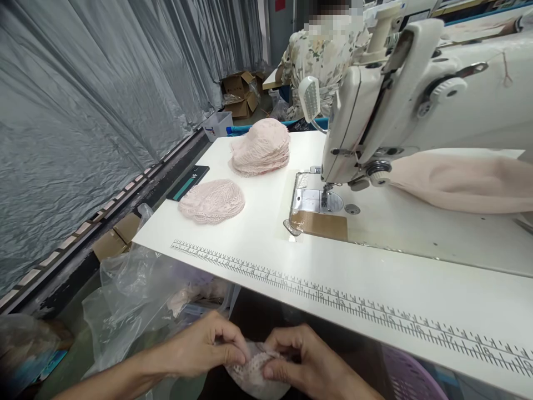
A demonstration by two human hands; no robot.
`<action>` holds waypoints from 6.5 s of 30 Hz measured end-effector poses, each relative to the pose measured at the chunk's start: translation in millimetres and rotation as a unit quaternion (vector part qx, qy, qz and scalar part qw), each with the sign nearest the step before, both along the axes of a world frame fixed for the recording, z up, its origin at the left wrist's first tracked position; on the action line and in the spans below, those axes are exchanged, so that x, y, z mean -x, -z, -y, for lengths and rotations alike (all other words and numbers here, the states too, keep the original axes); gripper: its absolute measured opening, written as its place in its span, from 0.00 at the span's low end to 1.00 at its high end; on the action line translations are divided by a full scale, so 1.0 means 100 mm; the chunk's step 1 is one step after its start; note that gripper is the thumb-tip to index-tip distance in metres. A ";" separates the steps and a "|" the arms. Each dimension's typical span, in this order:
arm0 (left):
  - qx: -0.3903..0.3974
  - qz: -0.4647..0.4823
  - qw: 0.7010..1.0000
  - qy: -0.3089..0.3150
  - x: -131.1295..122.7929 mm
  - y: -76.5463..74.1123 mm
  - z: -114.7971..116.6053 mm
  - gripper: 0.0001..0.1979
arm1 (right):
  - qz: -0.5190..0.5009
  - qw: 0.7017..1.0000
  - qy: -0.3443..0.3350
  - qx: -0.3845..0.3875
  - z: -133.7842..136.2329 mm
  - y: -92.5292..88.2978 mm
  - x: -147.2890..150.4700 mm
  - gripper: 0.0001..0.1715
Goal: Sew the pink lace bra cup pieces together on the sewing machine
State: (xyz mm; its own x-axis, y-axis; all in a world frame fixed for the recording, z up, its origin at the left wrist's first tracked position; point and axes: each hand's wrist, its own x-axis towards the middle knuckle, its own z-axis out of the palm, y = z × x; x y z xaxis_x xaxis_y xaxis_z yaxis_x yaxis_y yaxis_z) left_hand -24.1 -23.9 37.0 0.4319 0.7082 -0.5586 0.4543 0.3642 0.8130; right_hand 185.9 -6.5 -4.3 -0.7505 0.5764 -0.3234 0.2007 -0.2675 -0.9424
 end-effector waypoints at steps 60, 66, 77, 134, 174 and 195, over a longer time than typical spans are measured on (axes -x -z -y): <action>-0.006 0.034 0.994 0.099 0.10 0.06 -0.04 0.13 | -0.006 0.999 -0.017 0.048 -0.02 0.09 -0.11 0.23; -0.004 0.052 0.995 0.080 0.06 0.05 -0.04 0.07 | -0.022 0.997 -0.020 0.071 -0.03 0.08 -0.16 0.24; -0.024 -0.034 0.997 0.062 -0.01 0.11 0.04 0.15 | -0.053 0.995 -0.033 0.074 -0.02 0.01 -0.21 0.23; 0.041 0.098 0.986 0.126 0.14 0.21 -0.08 0.12 | 0.040 0.991 0.028 0.123 0.07 0.25 -0.38 0.23; 0.085 0.034 0.994 0.060 0.00 0.21 -0.05 0.14 | -0.024 0.991 0.022 0.129 0.14 -0.01 -0.28 0.19; 0.086 0.033 0.994 0.057 0.06 0.23 0.00 0.18 | 0.027 0.998 0.033 0.035 0.17 -0.12 -0.24 0.12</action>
